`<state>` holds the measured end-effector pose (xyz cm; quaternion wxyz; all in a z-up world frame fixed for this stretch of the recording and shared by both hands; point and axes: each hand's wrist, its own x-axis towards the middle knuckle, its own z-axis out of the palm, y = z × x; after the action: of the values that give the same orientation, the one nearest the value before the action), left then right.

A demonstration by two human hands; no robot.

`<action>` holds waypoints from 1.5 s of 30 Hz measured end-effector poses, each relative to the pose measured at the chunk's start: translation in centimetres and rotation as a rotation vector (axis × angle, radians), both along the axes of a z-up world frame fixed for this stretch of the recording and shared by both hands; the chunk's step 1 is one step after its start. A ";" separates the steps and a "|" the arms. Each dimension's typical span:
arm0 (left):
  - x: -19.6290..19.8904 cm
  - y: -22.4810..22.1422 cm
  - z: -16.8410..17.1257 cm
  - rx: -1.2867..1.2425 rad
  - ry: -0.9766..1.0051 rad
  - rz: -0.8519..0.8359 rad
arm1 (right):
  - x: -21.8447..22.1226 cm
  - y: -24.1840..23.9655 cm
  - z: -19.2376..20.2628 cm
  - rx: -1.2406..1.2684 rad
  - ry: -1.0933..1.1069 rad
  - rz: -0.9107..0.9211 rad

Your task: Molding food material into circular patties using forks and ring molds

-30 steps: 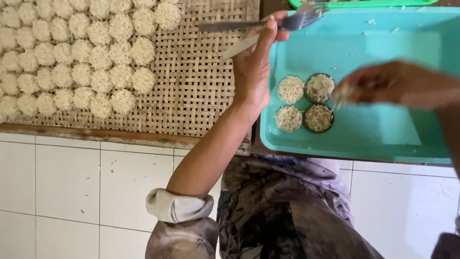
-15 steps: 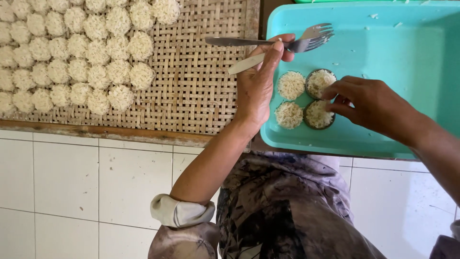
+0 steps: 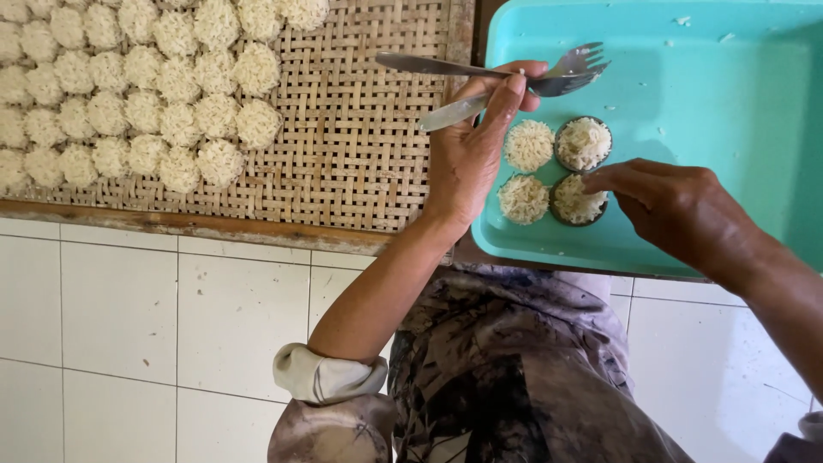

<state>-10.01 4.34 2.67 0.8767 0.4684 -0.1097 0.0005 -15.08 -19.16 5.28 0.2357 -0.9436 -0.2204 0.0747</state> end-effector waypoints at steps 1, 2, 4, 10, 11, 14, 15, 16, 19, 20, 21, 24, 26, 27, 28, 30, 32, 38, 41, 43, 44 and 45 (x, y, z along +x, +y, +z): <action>-0.1 0.0 -0.2 -0.017 0.000 -0.014 | -0.1 0.1 0.0 0.025 -0.006 -0.009; -0.2 0.0 0.1 -0.018 -0.001 -0.015 | -0.1 0.1 0.0 0.025 -0.007 -0.009; -0.4 0.0 0.6 0.078 0.015 -0.002 | 0.0 0.0 0.1 0.029 0.025 -0.065; -0.5 -0.1 0.6 0.110 0.021 -0.006 | 0.3 -0.9 -1.5 0.153 -0.043 -0.039; -0.5 -0.2 0.3 0.109 0.020 -0.005 | 0.3 -1.2 -2.1 0.153 -0.045 -0.038; -0.4 -0.4 -0.2 0.200 -0.012 0.024 | 0.1 -1.4 -3.4 0.146 -0.023 -0.035; -0.4 -0.3 -0.2 0.270 -0.001 0.013 | 0.0 -1.1 -3.4 0.125 -0.070 -0.003; -0.3 -0.3 -0.2 0.340 0.009 0.000 | -0.1 -0.9 -3.5 0.104 -0.119 0.027; 0.0 -0.5 -0.8 0.614 -0.082 0.063 | 0.4 -1.0 -3.0 0.028 -0.170 0.166; 0.0 -0.4 -0.4 0.617 -0.086 0.061 | 0.7 -1.1 -2.0 0.030 -0.173 0.162; 0.0 -0.4 0.0 0.696 -0.127 0.058 | 1.1 -1.3 -1.0 0.077 -0.182 0.125; -0.4 -1.4 0.9 0.863 -0.214 0.038 | 2.0 -0.6 2.5 0.240 -0.274 0.082; -0.9 -2.3 1.6 0.954 -0.260 0.023 | 2.3 0.5 4.3 0.356 -0.359 0.076; -1.2 -2.6 2.1 1.011 -0.326 0.007 | 2.4 1.1 5.0 0.383 -0.352 0.090; -1.4 -2.9 2.6 1.068 -0.390 -0.008 | 2.6 1.8 5.6 0.410 -0.345 0.106; -1.6 -2.8 3.6 1.015 -0.564 0.043 | 2.0 1.9 5.8 0.466 -0.308 0.039; -1.6 -2.9 3.0 0.956 -0.730 0.094 | 1.7 1.6 5.7 0.523 -0.265 -0.022; -1.3 -0.7 1.1 0.694 -0.277 -0.054 | 0.0 -2.8 4.0 0.753 -0.186 -0.185; -1.8 0.2 1.1 0.599 -0.174 -0.010 | -0.5 -6.0 0.6 0.844 -0.200 -0.226; -2.4 0.0 -0.2 0.514 -0.111 -0.010 | -1.3 -6.9 -0.7 0.809 -0.209 -0.269; -2.6 -0.1 -0.6 0.517 -0.108 -0.010 | -1.6 -6.5 -0.4 0.811 -0.205 -0.269; -2.8 -0.3 -0.9 0.531 -0.102 -0.023 | -1.9 -6.0 -0.1 0.752 -0.248 -0.272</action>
<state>-12.78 4.09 1.76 0.7165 0.6799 -0.1554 -0.0147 -16.99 -25.21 5.21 0.5433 -0.8141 -0.1322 -0.1568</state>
